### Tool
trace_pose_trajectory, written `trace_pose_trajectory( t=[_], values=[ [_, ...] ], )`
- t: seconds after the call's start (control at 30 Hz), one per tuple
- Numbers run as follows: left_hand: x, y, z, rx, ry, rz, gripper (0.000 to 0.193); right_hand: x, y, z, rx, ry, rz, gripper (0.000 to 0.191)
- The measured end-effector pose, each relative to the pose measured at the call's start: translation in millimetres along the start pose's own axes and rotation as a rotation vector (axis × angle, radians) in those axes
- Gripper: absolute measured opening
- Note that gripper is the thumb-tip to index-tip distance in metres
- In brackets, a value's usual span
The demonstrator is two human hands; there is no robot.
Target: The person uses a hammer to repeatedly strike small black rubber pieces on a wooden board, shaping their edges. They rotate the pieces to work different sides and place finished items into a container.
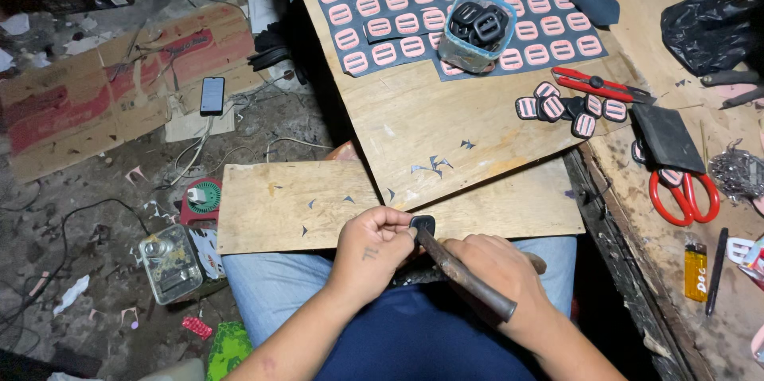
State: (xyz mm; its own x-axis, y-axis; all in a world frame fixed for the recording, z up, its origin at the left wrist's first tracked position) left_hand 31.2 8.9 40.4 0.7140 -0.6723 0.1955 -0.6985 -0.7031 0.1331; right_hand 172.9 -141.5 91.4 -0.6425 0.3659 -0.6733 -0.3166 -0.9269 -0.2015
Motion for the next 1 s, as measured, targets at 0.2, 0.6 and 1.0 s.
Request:
trace_pose_trajectory(
  t=[0.2, 0.6, 1.0],
  values=[
    [0, 10, 6, 0.062, -0.058, 0.084, 0.017, 3, 1, 0, -0.012, 0.122, 0.053, 0.03],
    [-8, 8, 33, -0.129, 0.104, 0.103, 0.016, 6, -1, -11, -0.024, -0.033, 0.07, 0.021],
    [-3, 2, 16, -0.085, 0.246, 0.003, 0.026, 30, 15, -16, 0.668, -0.17, -0.171, 0.024]
  ],
)
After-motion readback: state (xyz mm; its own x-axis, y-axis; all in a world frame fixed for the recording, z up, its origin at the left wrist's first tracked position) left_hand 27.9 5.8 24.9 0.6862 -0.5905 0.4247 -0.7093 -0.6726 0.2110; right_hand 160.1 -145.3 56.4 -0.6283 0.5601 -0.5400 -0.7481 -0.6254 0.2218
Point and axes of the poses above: each hand's wrist, its own y-axis away from the middle knuckle, its own x-axis out of the palm, z = x × y, the point moved 1 cm from there along -y, towards the middle knuckle, and after that the axes turned 13 degrees about x, right-handed, at the moved point
